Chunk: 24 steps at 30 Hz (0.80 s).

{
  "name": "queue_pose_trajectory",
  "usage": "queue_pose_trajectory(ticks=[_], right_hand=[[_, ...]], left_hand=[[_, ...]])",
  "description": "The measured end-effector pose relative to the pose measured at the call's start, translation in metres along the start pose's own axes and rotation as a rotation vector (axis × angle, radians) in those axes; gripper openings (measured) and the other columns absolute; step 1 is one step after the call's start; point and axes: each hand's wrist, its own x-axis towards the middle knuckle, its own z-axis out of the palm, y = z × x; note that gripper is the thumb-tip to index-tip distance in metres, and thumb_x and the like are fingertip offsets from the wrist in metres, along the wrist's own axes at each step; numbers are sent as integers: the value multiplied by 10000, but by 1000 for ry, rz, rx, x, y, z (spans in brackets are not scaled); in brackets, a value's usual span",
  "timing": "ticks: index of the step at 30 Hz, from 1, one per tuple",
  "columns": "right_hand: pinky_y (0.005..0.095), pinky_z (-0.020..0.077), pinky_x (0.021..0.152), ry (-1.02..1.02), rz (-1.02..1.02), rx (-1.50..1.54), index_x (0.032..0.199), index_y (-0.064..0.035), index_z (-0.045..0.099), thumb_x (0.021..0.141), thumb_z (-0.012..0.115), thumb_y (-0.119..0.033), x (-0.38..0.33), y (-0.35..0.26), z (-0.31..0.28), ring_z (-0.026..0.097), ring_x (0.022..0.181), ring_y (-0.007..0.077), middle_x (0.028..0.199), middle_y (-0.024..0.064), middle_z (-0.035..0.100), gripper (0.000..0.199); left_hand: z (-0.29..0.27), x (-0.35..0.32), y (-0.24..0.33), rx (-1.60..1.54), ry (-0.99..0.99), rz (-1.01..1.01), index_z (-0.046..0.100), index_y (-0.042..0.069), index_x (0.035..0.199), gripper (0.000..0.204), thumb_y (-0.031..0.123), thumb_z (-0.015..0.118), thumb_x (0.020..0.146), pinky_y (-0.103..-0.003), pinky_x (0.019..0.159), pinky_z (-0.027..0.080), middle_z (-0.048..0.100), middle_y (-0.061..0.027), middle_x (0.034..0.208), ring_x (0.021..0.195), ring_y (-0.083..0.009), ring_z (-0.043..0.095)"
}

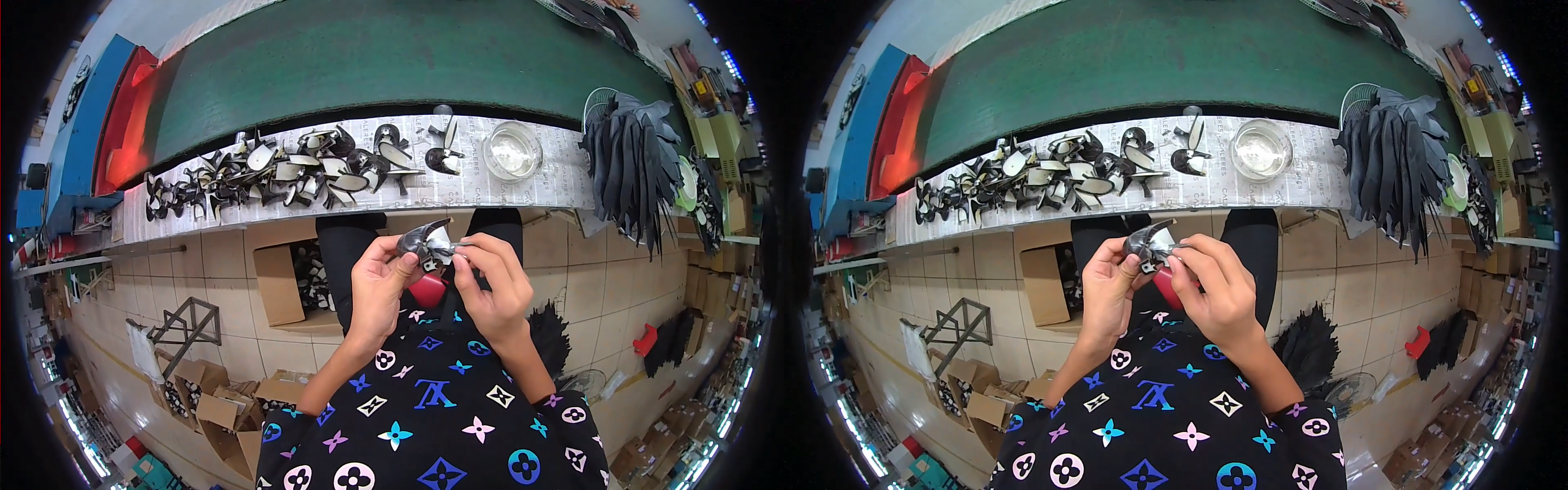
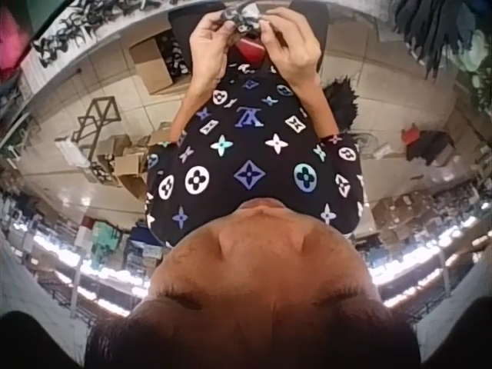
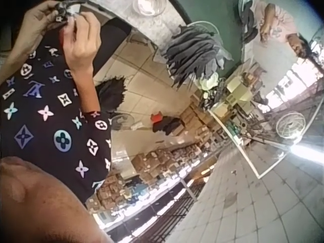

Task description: Apply adhesive to small shoe components and assemble them.

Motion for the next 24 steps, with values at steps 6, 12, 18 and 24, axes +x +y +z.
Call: queue_pose_trajectory(ticks=[6, 12, 18, 24], right_hand=[[287, 540, 576, -7, 20, 49, 922, 24, 669, 786, 736, 27, -2, 1, 3, 649, 693, 202, 947, 139, 655, 152], [208, 467, 558, -9, 231, 251, 951, 47, 663, 867, 685, 9, -6, 7, 2, 575, 657, 81, 962, 111, 659, 94], [210, 491, 643, 22, 492, 629, 960, 68, 640, 914, 644, -4, -6, 9, -4, 594, 766, 86, 1007, 116, 640, 86], [226, 514, 635, 27, 460, 584, 957, 59, 640, 905, 653, -2, 2, 13, -7, 617, 756, 100, 992, 116, 640, 81]], left_hand=[[3, -1, 3, -1, 4, -26, 564, 15, 1114, 274, 197, 662, 934, -295, 831, 589, 655, -62, 1041, 930, -129, 665], [8, -2, 7, 10, 0, -36, 561, 8, 1126, 295, 219, 653, 941, -309, 851, 585, 651, -67, 1045, 957, -138, 660], [6, -1, 4, 12, -1, -44, 560, 1, 1132, 294, 216, 644, 949, -343, 883, 576, 643, -61, 1049, 967, -143, 652], [4, 2, 2, 23, -3, -41, 561, 5, 1121, 264, 196, 637, 955, -348, 886, 574, 637, -57, 1051, 973, -134, 642]])
